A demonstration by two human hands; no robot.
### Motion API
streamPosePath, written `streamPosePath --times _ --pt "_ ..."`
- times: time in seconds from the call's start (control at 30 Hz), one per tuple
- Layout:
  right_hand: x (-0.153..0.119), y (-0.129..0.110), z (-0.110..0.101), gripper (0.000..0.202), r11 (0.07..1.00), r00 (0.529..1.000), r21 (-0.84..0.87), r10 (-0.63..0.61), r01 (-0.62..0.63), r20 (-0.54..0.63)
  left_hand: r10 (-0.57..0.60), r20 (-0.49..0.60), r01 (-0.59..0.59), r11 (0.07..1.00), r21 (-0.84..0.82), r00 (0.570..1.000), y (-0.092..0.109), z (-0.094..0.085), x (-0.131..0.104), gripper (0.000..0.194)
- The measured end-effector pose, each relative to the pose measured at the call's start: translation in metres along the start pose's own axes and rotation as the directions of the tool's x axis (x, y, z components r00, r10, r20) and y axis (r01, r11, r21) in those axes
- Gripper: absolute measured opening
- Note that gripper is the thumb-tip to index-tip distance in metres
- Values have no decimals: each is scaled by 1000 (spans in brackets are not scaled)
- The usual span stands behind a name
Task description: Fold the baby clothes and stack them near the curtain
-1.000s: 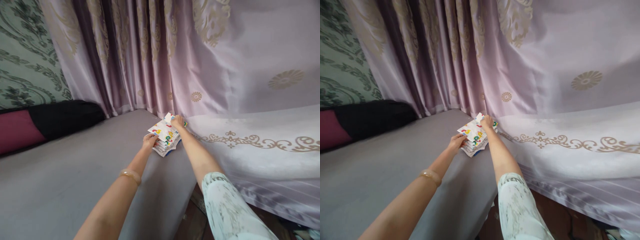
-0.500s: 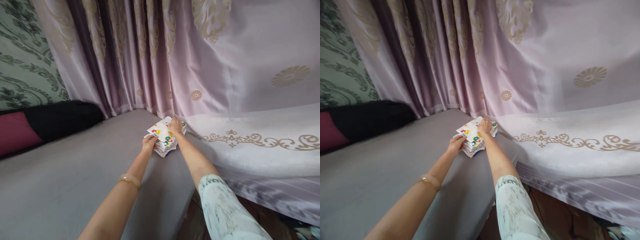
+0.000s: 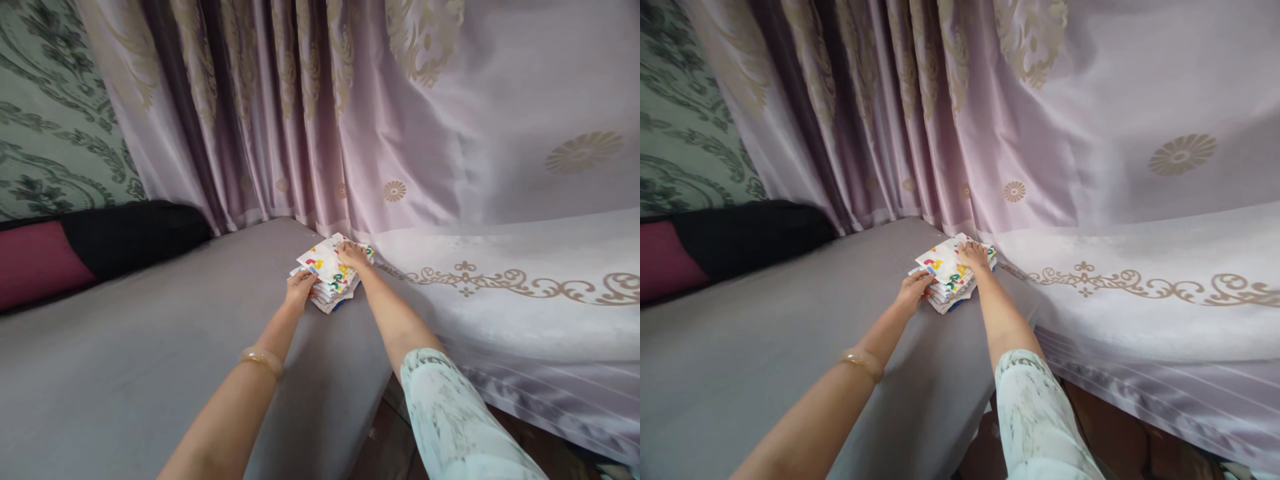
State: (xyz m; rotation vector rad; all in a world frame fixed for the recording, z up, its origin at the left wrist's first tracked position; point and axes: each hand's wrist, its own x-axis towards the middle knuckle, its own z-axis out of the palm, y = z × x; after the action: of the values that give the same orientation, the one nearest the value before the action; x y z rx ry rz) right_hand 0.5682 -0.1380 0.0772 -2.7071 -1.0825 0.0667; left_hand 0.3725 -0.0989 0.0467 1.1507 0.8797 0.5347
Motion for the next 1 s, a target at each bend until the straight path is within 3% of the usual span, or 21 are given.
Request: streamPosePath --times 0.13,0.27,0.37,0.5,0.77,1.0 --pt "-6 -11 -9 62 1000 1000 3 -19 19 25 -36 92 40 998 -40 995 8 -8 -11 41" --pt "-28 -38 -8 64 990 990 0 -138 139 30 17 130 -13 999 -34 991 8 -34 -25 41" --pt "-41 -57 -4 68 981 981 -30 -188 190 56 12 97 -16 999 39 995 4 -64 -38 36" --pt "-44 -70 3 73 983 985 -87 -153 160 86 -17 22 14 993 120 1000 0 -114 -59 33" --pt "-43 -70 17 72 979 987 -131 -152 157 44 -27 -119 52 976 212 993 -4 -216 -104 50" --pt "-33 -71 25 70 959 988 -239 -144 154 60 -39 -163 74 975 211 986 -13 -278 -139 61"
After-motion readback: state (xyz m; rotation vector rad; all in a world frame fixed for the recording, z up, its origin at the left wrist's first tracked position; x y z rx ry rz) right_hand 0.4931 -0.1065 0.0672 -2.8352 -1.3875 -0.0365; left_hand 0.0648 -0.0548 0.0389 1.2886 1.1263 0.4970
